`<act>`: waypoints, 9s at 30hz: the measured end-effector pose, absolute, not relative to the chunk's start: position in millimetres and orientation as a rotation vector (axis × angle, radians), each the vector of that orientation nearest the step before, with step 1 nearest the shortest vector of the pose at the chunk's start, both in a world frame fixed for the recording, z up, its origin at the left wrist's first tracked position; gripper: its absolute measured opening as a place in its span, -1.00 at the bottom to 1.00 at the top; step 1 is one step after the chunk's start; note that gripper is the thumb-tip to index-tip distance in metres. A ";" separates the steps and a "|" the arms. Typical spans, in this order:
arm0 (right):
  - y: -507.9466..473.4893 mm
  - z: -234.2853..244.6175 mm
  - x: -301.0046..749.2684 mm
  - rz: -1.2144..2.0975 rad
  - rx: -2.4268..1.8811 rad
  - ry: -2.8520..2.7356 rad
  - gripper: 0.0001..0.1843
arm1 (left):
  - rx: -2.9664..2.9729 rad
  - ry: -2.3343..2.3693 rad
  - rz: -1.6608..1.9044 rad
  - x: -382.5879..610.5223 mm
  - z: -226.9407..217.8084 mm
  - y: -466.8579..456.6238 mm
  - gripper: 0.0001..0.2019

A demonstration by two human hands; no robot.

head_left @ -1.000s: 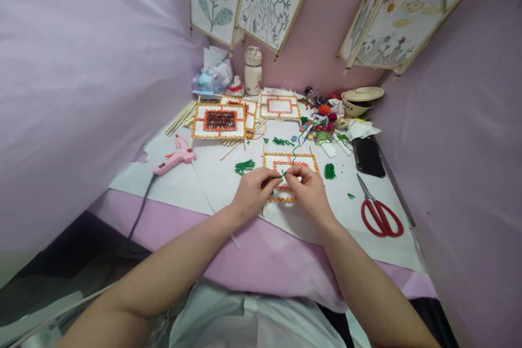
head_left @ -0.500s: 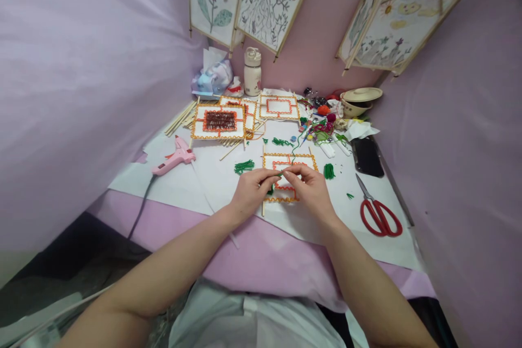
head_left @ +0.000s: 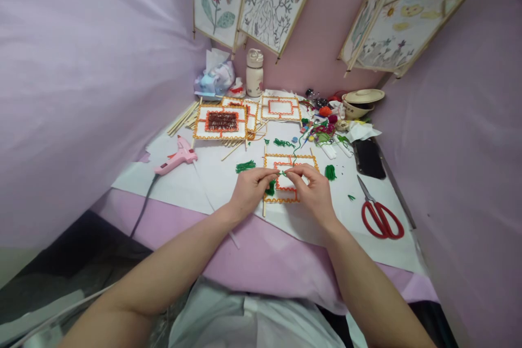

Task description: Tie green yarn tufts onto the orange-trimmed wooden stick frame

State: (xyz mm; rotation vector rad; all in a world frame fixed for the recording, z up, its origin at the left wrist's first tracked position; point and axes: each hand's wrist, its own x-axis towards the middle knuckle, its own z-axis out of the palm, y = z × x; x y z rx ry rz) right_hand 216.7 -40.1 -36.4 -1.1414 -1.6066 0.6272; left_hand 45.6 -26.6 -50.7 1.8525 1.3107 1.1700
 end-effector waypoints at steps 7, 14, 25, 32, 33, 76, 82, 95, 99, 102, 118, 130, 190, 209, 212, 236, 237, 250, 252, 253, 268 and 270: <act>-40.2 -37.3 216.2 0.672 -1.214 -1.543 -0.83 | 1.898 1.294 1.112 46.1 -47.4 -29.1 -0.77; -35.5 -43.2 217.9 0.878 -1.287 -1.356 -0.76 | 1.799 1.289 1.153 37.8 -37.8 -23.5 -0.69; -39.7 -40.2 214.3 0.782 -1.252 -1.512 -0.79 | 1.897 1.170 1.242 47.7 -44.3 -29.4 -0.89; -40.4 -42.8 211.1 0.934 -1.241 -1.438 -0.77 | 1.598 1.080 1.404 50.4 -48.9 -27.6 -0.91; -40.8 -43.6 210.2 0.995 -1.234 -1.412 -0.76 | 1.545 1.067 1.411 51.4 -49.3 -27.8 -0.92; -40.7 -36.0 216.2 0.847 -1.147 -1.648 -0.82 | 1.336 0.997 0.944 53.8 -37.0 -31.3 -0.76; -39.5 -34.0 218.4 1.048 -1.120 -1.520 -0.83 | 1.291 0.967 0.922 54.6 -39.3 -32.2 -0.74; -40.9 -37.3 212.3 0.867 -1.168 -1.586 -0.81 | 1.542 1.042 0.996 53.5 -39.7 -32.2 -0.80; -38.7 -39.0 207.1 0.910 -1.202 -1.561 -0.79 | 1.658 1.060 0.995 53.0 -41.2 -32.5 -0.79; -26.8 -35.5 208.0 0.955 -1.206 -1.584 -0.77 | 1.705 1.084 1.026 51.4 -42.3 -30.7 -0.79; 128.6 -45.4 237.9 0.170 -1.691 -2.101 -0.77 | 1.606 1.301 1.262 33.8 -42.8 -15.9 -0.84; 27.7 -19.0 220.1 0.386 -1.252 -2.097 -0.90 | 1.992 1.455 0.835 2.8 -24.5 -5.5 -0.86; -42.8 -41.9 203.1 0.308 -1.059 -1.757 -0.89 | 0.845 0.932 0.952 44.7 -28.4 -27.5 -0.69; -41.5 -43.7 204.8 0.677 -1.217 -1.618 -0.90 | 1.569 1.212 1.011 47.1 -41.1 -25.9 -0.84; -39.3 -46.9 206.7 0.723 -1.248 -1.548 -0.85 | 1.502 1.187 1.012 48.3 -40.1 -26.1 -0.83; -37.9 -43.2 210.0 0.718 -1.254 -1.647 -0.90 | 1.541 1.173 1.053 50.1 -40.5 -29.1 -0.84; -37.9 -43.1 209.9 0.731 -1.259 -1.650 -0.90 | 1.523 1.155 1.045 50.2 -40.7 -29.0 -0.83; -41.0 -40.1 210.3 0.556 -1.212 -1.641 -0.93 | 1.232 0.989 0.996 53.0 -46.0 -26.5 -0.79; -43.4 -38.6 209.9 0.326 -1.151 -1.673 -0.93 | 1.307 1.082 1.047 52.8 -46.8 -26.2 -0.81; -44.4 -38.3 209.6 0.248 -1.120 -1.697 -0.93 | 1.348 1.123 1.071 52.7 -47.4 -26.1 -0.82; -42.9 -44.8 207.9 0.224 -1.162 -1.827 -0.87 | 1.632 1.238 1.167 53.3 -51.1 -32.4 -0.83; -43.1 -45.0 206.7 0.209 -1.172 -1.809 -0.86 | 1.644 1.238 1.164 54.2 -50.0 -32.8 -0.85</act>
